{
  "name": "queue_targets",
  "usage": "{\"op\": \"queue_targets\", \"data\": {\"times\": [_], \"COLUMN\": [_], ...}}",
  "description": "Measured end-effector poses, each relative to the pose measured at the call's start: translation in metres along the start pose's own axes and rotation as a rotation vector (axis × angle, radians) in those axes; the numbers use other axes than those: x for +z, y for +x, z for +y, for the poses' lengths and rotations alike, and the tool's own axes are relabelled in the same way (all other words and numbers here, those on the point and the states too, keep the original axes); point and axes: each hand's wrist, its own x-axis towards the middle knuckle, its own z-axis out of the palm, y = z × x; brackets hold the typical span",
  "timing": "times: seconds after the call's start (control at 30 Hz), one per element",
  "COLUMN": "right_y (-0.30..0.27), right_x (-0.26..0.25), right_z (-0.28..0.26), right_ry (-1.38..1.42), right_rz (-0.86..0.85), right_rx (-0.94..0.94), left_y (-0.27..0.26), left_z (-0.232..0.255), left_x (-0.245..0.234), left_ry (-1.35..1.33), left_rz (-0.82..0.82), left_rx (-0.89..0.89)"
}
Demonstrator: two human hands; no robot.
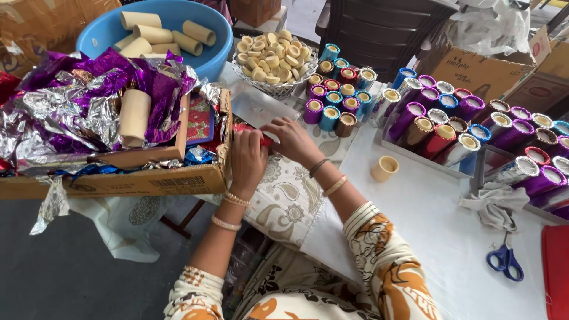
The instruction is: Wrapping individual party poppers in decorative foil at a workstation.
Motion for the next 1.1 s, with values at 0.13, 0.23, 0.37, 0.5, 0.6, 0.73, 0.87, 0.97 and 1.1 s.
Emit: {"op": "queue_targets", "data": {"times": [0.13,0.23,0.37,0.5,0.6,0.73,0.87,0.97,1.1], "right_y": [0.000,-0.004,-0.010,-0.012,-0.010,-0.011,-0.017,-0.018,-0.025], "right_x": [0.027,0.026,0.034,0.049,0.048,0.045,0.047,0.036,0.012], "right_z": [0.013,0.011,0.020,0.039,0.050,0.067,0.089,0.101,0.123], "right_ry": [0.037,0.241,0.409,0.454,0.378,0.558,0.727,0.651,0.951], "right_rz": [0.042,0.149,0.169,0.296,0.335,0.354,0.459,0.482,0.586], "right_rx": [0.141,0.187,0.226,0.276,0.325,0.437,0.383,0.472,0.546], "left_y": [-0.011,-0.016,-0.027,-0.031,-0.023,-0.017,-0.019,-0.022,-0.019], "left_z": [0.004,0.005,-0.004,-0.011,-0.005,-0.009,-0.018,-0.022,-0.018], "left_x": [-0.006,-0.006,0.012,0.025,0.015,0.017,0.024,0.027,0.020], "left_ry": [0.033,0.058,0.154,0.171,0.259,0.386,0.379,0.307,0.254], "left_rz": [-0.100,-0.170,-0.238,-0.452,-0.438,-0.343,-0.361,-0.424,-0.474], "left_rx": [-0.062,-0.071,-0.048,-0.180,-0.143,-0.025,0.026,-0.016,-0.046]}}
